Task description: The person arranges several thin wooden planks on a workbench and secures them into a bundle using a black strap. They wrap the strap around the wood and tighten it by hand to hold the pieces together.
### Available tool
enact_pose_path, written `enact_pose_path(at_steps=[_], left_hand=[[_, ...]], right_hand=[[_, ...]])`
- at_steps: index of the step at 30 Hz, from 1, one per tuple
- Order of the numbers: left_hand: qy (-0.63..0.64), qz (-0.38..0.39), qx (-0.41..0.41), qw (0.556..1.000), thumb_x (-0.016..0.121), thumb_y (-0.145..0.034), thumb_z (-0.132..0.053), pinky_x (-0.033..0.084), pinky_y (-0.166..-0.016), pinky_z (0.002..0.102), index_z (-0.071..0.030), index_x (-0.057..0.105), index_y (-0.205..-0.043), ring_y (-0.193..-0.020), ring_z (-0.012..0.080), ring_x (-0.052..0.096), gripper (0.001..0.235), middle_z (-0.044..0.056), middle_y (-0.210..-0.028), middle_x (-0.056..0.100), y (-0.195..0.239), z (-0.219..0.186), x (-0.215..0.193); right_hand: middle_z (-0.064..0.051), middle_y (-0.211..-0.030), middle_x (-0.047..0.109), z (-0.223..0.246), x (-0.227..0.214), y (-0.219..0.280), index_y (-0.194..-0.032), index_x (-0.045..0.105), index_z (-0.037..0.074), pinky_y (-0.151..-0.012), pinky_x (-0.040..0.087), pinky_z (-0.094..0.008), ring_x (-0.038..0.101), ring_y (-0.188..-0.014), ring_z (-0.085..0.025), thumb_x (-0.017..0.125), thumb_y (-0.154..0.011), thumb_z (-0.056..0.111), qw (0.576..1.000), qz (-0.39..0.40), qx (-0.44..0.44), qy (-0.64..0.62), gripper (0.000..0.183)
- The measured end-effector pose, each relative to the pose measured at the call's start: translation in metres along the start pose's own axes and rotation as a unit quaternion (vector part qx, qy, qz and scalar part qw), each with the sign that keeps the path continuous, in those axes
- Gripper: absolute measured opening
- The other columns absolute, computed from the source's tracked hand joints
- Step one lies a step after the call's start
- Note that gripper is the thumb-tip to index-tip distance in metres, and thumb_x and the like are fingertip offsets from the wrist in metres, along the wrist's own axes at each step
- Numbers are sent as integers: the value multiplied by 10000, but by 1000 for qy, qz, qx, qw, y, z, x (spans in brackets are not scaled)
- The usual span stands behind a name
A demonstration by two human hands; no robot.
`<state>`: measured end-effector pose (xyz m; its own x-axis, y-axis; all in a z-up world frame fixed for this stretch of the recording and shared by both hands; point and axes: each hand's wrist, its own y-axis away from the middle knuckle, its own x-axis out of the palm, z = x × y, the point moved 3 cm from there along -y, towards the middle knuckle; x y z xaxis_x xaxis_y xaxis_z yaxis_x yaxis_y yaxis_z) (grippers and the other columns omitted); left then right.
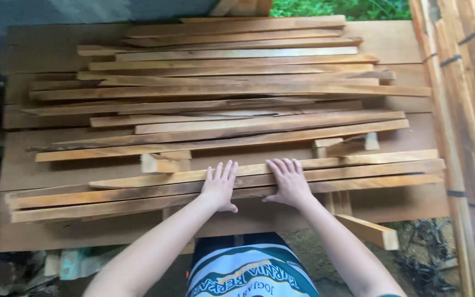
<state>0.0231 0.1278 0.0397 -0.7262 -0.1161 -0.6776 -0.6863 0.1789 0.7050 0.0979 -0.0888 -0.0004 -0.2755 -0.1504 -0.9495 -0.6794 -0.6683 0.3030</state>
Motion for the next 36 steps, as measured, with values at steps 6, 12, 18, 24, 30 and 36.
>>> enact_pose_path(at_steps=[6,12,18,24,30,36], left_hand=[[-96,-141,-76,982,888,-758,-432,157,-1201,691,-132,117,-1655,-1499,399,252,1220,150,-1643,257,-41,-20,54],[-117,-358,-21,926,759,-803,-360,293,-1120,695,-195,361,-1575,-1313,318,450,884,87,-1417,498,-52,0,77],[-113,-258,-20,959,870,-556,-514,290,-1118,703,-221,215,-1612,-1334,302,385,1277,77,-1482,383,-72,8,94],[-137,-340,11,931,886,-507,-539,291,-1110,717,-166,271,-1596,-1401,345,354,1305,104,-1564,333,-65,8,101],[-147,-401,-19,904,938,-477,-534,235,-1130,790,-180,319,-1565,-1508,458,236,1301,136,-1681,225,-51,-4,104],[-149,-393,-14,907,945,-462,-508,274,-1117,781,-222,359,-1547,-1459,405,322,1265,85,-1646,297,-54,-1,116]], right_hand=[[-26,-1516,465,-8,7,-4,-1584,343,212,-1221,233,-478,411,-1412,-251,810,-465,775,1000,20,-21,-9,1336],[-34,-1503,447,-11,9,-14,-1592,310,201,-1163,281,-552,392,-1390,-268,788,-508,693,997,31,-62,27,1283],[-41,-1461,458,-8,2,-14,-1562,336,184,-1071,331,-514,431,-1318,-264,816,-477,694,995,38,-75,45,1291],[-77,-1429,483,-12,19,-16,-1528,378,139,-1080,333,-529,428,-1347,-287,797,-448,638,994,-3,-104,21,1261],[-120,-1621,375,-5,45,-2,-1557,409,101,-1166,218,-684,286,-1499,-393,765,-557,551,988,-105,-100,50,1153],[-96,-1493,441,-4,29,-8,-1579,351,133,-1124,292,-584,406,-1349,-327,802,-629,608,991,-13,-120,51,1154]])
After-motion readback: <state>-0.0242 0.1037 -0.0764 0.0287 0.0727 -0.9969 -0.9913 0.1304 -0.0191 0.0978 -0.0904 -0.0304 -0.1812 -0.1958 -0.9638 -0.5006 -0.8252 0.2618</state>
